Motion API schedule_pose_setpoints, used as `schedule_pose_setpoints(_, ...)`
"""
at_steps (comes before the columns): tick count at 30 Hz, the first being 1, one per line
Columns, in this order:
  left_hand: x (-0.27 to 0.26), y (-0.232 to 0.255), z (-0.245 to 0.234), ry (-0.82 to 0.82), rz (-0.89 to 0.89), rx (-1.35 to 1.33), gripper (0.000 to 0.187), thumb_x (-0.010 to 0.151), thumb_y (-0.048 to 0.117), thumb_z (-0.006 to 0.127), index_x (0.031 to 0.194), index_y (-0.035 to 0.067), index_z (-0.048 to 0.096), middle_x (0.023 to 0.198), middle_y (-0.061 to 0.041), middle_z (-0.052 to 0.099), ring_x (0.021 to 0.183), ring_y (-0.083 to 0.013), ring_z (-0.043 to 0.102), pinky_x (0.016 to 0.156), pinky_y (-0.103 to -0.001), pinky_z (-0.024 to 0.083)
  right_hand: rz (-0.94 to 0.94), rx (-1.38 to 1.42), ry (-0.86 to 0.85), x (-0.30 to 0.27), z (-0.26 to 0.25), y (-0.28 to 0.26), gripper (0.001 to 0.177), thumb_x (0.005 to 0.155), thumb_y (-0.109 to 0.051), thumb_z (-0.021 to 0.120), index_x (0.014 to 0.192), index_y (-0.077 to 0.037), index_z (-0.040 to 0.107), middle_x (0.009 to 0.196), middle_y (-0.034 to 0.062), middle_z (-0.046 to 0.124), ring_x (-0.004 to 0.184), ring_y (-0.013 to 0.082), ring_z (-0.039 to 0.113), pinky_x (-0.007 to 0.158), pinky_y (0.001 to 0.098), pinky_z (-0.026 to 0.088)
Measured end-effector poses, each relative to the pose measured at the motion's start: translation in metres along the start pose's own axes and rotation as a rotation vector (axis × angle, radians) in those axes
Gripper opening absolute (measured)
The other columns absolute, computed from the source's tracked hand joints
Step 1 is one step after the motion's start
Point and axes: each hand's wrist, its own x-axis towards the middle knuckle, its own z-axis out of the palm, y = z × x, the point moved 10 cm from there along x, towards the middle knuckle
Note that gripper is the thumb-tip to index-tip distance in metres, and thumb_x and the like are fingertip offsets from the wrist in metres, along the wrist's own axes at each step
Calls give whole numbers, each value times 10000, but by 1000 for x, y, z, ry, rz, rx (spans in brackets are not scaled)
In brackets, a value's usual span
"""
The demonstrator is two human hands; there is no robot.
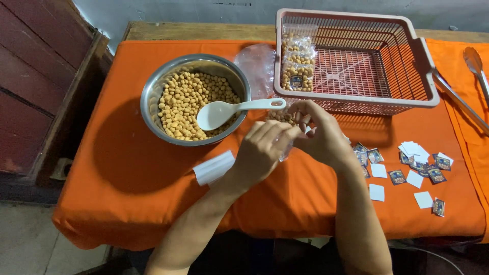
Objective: Scooping peanuts from a metal bowl into small plastic bags using a plastic spoon.
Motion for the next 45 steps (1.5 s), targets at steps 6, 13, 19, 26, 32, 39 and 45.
schedule_pose_setpoints(6, 6, 13, -14, 92, 70, 62, 277, 796, -87, 554, 984, 111, 601, 875, -28, 556, 814, -181, 591, 688, -271, 450, -31, -171, 35, 1, 0, 11, 456, 661, 66, 615, 1097, -55, 559, 768, 103, 557, 665, 223, 536, 477, 359, 410)
schedule_pose_setpoints(13, -6, 11, -3, 91, 152, -14, 225, 803, -17, 619, 959, 144, 608, 1032, -75, 541, 940, -232, 572, 735, -323, 454, 9, -200, 40, 4, -5, 15, 462, 620, 50, 617, 1058, -92, 582, 741, 50, 556, 663, 187, 525, 504, 312, 433)
schedule_pose_setpoints(19, -3, 6, -10, 102, 116, 64, 145, 802, -6, 630, 821, 136, 612, 933, -49, 524, 812, -201, 553, 616, -287, 427, -52, -48, -39, -2, -6, -31, 417, 674, 19, 662, 1073, -52, 564, 862, 80, 540, 745, 197, 531, 572, 306, 483)
schedule_pose_setpoints(26, 5, 5, -23, 133, 99, 41, 171, 823, -23, 573, 696, 88, 549, 859, -54, 498, 715, -190, 537, 535, -265, 396, -332, -126, -77, -8, -5, -60, 182, 711, 18, 675, 837, -21, 549, 1033, 125, 509, 894, 291, 548, 703, 410, 487)
schedule_pose_setpoints(32, -2, 7, -16, 158, 113, 77, 135, 843, 6, 569, 758, 107, 592, 863, -55, 489, 721, -193, 537, 568, -258, 414, -304, -180, -132, -7, -2, -69, 140, 729, 35, 597, 835, -28, 662, 1016, 170, 597, 842, 357, 627, 655, 427, 534)
schedule_pose_setpoints(39, -2, 7, -16, 186, 102, 55, 153, 875, 23, 540, 757, 112, 583, 863, -48, 487, 720, -188, 538, 570, -262, 422, -267, -138, -169, -6, 5, -62, 182, 749, 64, 538, 842, -11, 675, 1052, 172, 623, 795, 333, 654, 598, 404, 544)
schedule_pose_setpoints(45, -13, 13, 4, 148, 158, 106, 179, 863, -3, 529, 751, 123, 588, 854, -33, 480, 714, -176, 528, 586, -257, 417, -250, -174, -287, -8, 25, -30, 222, 741, 42, 506, 754, -103, 674, 869, 20, 642, 710, 207, 629, 548, 365, 539)
